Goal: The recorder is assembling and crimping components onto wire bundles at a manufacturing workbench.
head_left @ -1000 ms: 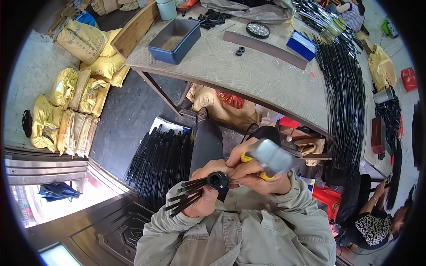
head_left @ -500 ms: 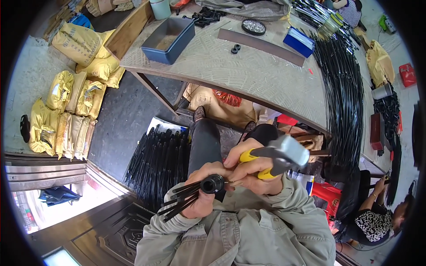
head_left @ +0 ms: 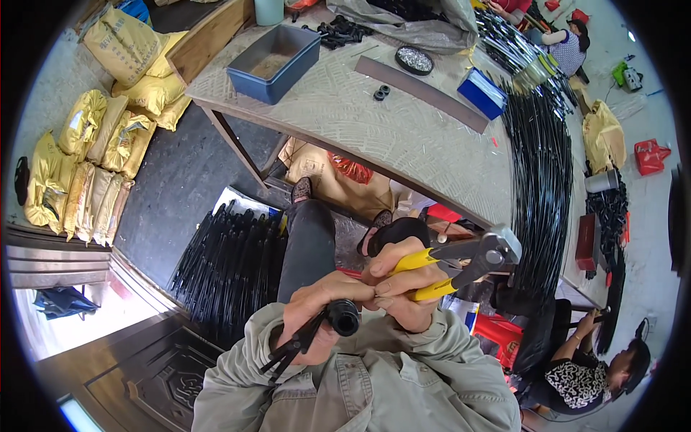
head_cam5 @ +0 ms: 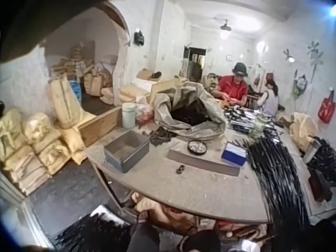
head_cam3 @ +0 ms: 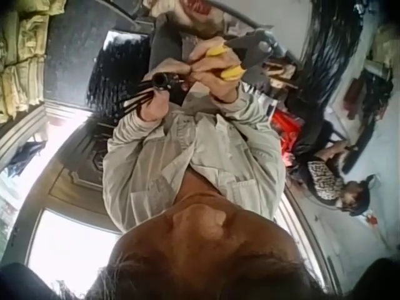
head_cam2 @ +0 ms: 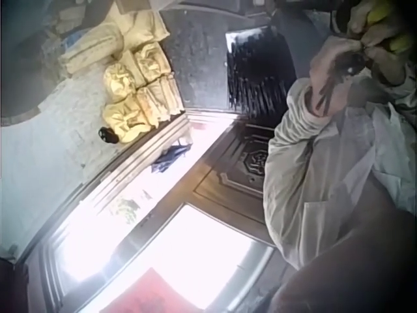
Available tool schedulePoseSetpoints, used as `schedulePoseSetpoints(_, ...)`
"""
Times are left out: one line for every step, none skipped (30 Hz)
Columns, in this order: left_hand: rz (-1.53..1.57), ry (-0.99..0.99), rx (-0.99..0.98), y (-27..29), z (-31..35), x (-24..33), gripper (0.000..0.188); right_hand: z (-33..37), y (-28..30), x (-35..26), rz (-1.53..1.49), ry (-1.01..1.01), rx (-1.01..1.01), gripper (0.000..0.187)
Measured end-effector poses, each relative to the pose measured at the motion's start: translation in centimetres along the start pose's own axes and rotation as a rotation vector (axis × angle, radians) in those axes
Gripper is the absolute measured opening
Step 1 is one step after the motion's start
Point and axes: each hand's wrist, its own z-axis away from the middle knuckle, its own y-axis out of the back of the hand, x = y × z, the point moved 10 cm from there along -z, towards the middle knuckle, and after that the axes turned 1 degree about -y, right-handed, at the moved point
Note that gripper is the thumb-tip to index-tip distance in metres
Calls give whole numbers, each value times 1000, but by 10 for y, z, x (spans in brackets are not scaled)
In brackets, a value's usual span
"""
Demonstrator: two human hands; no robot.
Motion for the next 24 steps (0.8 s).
schedulePoseSetpoints(-1, 8, -9, -2, -1, 0, 48, 2, 0, 1, 3, -5, -6, 13)
schedulePoseSetpoints(6, 6, -2, 0, -3, 0, 48, 6, 3, 5, -49, -19, 32, 11)
schedulePoseSetpoints(3, 8, -37, -2, -4, 1, 44, 8, 7, 10, -102, -35, 69, 9)
schedulePoseSetpoints(1, 9, -70, -4, -6, 1, 40, 10, 10, 14, -154, -51, 107, 8)
schedulePoseSetpoints(-1, 10, -104, -7, -7, 1, 36, 10, 8, 15, -151, -58, 100, 8)
schedulePoseSetpoints(3, 9, -93, -6, -8, 1, 36, 8, 7, 17, -160, -71, 100, 10)
schedulePoseSetpoints(-29, 6, -79, -6, -9, 0, 37, 6, 5, 18, -169, -85, 99, 12)
schedulePoseSetpoints(-62, 4, -66, -6, -10, -1, 38, 5, 3, 20, -178, -99, 98, 15)
schedulePoseSetpoints(-94, 2, -53, -5, -11, -2, 39, 6, 2, 21, -177, -106, 89, 15)
schedulePoseSetpoints(-90, 1, -42, -5, -11, -3, 39, 8, 5, 23, -214, -109, 125, 13)
schedulePoseSetpoints(-81, -19, -38, -5, -11, -2, 39, 9, 7, 24, -253, -112, 162, 12)
schedulePoseSetpoints(-72, -40, -34, -5, -11, -1, 38, 11, 10, 25, -291, -114, 199, 12)
schedulePoseSetpoints(-63, -60, -30, -5, -11, 0, 37, 10, 8, 26, -292, -119, 190, 12)
schedulePoseSetpoints(-63, -61, -20, -5, -11, 0, 37, 10, 8, 24, -305, -114, 210, 13)
schedulePoseSetpoints(-73, -47, -14, -5, -11, -1, 39, 9, 8, 24, -318, -108, 230, 13)
schedulePoseSetpoints(-83, -31, -9, -5, -10, -3, 41, 10, 9, 23, -331, -102, 253, 13)
schedulePoseSetpoints(-93, -14, -4, -6, -10, -5, 43, 10, 8, 25, -332, -108, 248, 13)
schedulePoseSetpoints(-93, -13, 3, -6, -10, -6, 43, 9, 6, 25, -347, -89, 232, 13)
schedulePoseSetpoints(-92, -18, 10, -6, -10, -7, 46, 8, 5, 25, -362, -71, 217, 13)
schedulePoseSetpoints(-91, -22, 17, -6, -11, -8, 49, 7, 4, 24, -378, -52, 203, 13)
schedulePoseSetpoints(-93, -25, 23, -5, -11, -9, 52, 7, 4, 26, -384, -58, 201, 13)
schedulePoseSetpoints(-96, -21, 29, -5, -11, -9, 52, 6, 4, 25, -392, -53, 186, 14)
schedulePoseSetpoints(-99, -19, 29, -6, -11, -10, 54, 6, 4, 25, -399, -48, 171, 14)
schedulePoseSetpoints(-102, -17, 30, -6, -11, -10, 55, 6, 2, 25, -407, -43, 156, 15)
